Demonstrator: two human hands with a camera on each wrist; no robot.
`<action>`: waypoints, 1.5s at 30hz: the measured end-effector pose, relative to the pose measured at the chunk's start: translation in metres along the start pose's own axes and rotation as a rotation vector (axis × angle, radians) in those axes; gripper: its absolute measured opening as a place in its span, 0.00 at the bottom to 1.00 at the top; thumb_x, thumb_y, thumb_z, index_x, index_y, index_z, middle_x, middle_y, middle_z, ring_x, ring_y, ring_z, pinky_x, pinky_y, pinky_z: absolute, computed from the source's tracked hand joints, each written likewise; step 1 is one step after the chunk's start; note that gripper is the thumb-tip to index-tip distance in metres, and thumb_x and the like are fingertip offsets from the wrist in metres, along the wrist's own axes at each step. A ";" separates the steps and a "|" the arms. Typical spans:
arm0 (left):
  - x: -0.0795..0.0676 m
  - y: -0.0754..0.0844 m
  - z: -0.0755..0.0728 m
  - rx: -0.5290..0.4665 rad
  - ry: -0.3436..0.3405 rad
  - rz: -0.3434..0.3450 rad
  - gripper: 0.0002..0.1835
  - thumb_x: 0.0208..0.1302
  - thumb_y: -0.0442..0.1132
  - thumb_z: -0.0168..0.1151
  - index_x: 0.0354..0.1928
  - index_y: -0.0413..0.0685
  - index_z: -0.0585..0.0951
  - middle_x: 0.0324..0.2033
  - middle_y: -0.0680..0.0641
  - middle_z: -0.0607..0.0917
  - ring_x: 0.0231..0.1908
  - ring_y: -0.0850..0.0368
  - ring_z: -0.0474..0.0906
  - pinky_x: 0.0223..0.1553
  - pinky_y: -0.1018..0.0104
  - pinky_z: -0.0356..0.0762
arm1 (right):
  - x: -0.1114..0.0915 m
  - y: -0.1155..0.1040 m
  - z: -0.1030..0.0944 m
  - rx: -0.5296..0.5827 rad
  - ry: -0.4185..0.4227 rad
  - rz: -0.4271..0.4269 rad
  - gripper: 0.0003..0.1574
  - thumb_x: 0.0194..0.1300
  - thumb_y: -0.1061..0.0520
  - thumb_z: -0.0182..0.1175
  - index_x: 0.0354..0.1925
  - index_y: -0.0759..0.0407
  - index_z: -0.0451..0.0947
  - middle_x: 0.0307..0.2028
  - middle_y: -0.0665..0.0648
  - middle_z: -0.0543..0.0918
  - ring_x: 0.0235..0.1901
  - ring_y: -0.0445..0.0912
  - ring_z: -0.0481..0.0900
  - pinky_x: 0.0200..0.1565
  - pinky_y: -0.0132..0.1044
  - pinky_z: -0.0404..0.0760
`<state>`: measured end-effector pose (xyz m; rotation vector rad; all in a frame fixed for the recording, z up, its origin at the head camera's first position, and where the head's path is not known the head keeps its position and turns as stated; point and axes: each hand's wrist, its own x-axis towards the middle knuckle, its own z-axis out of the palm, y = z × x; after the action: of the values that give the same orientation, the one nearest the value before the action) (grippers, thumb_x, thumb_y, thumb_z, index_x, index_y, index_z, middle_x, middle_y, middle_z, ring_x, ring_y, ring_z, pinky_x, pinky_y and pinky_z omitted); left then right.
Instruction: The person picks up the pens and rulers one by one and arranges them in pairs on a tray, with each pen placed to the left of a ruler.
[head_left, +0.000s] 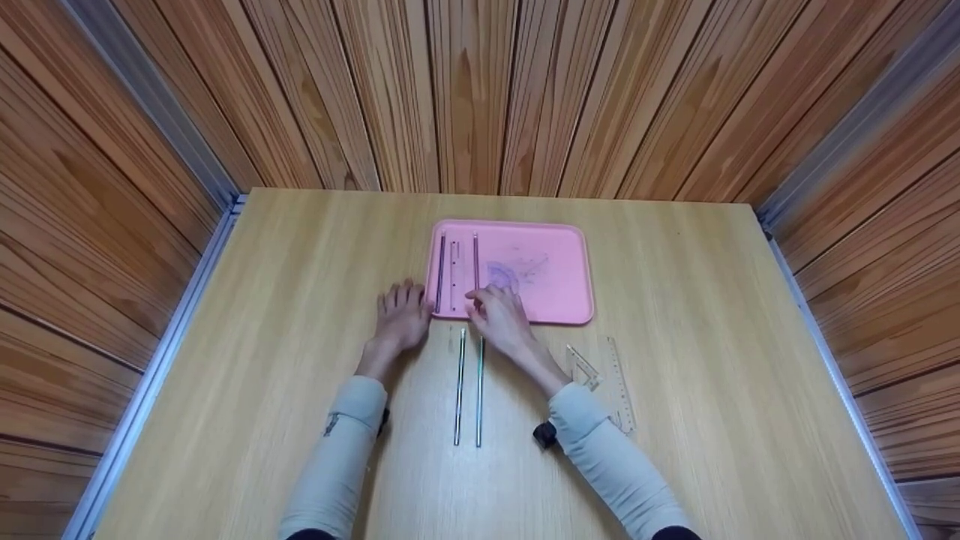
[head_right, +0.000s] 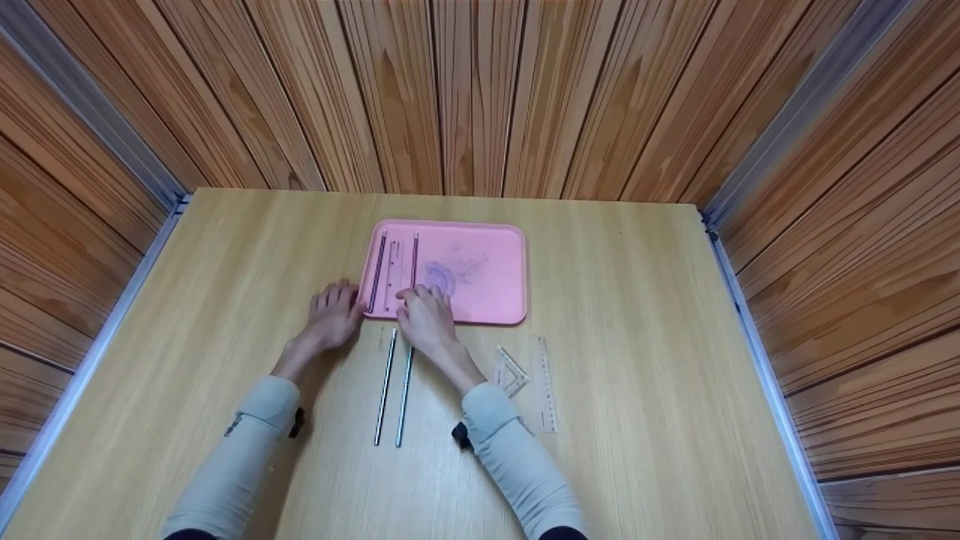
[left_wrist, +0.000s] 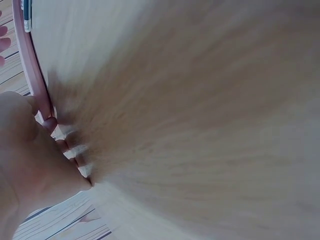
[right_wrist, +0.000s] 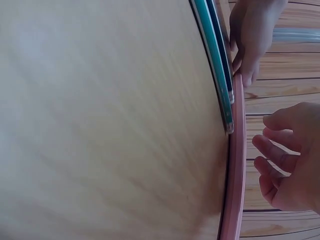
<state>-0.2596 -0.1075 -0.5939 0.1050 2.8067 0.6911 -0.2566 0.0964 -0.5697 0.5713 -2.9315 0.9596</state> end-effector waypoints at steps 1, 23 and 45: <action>0.000 0.000 0.000 -0.002 0.001 -0.001 0.31 0.79 0.53 0.31 0.76 0.45 0.56 0.78 0.37 0.47 0.77 0.35 0.38 0.76 0.37 0.31 | -0.001 -0.001 0.001 0.002 -0.006 -0.001 0.18 0.68 0.55 0.62 0.53 0.60 0.82 0.44 0.59 0.85 0.45 0.54 0.76 0.52 0.48 0.73; 0.002 0.002 0.000 0.001 -0.006 -0.024 0.30 0.79 0.53 0.33 0.76 0.46 0.56 0.78 0.37 0.47 0.77 0.35 0.37 0.75 0.36 0.29 | -0.038 -0.022 0.006 -0.058 -0.141 -0.045 0.16 0.67 0.53 0.63 0.51 0.56 0.83 0.45 0.55 0.87 0.44 0.51 0.78 0.50 0.44 0.72; 0.003 0.000 0.003 -0.005 0.019 -0.005 0.29 0.79 0.50 0.34 0.74 0.44 0.59 0.77 0.36 0.50 0.77 0.33 0.40 0.75 0.35 0.31 | -0.056 -0.037 0.013 -0.145 -0.203 -0.095 0.14 0.67 0.52 0.63 0.48 0.53 0.84 0.45 0.51 0.88 0.44 0.50 0.82 0.43 0.42 0.73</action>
<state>-0.2618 -0.1062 -0.5968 0.0906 2.8227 0.7009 -0.1905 0.0802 -0.5660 0.8381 -3.0805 0.7114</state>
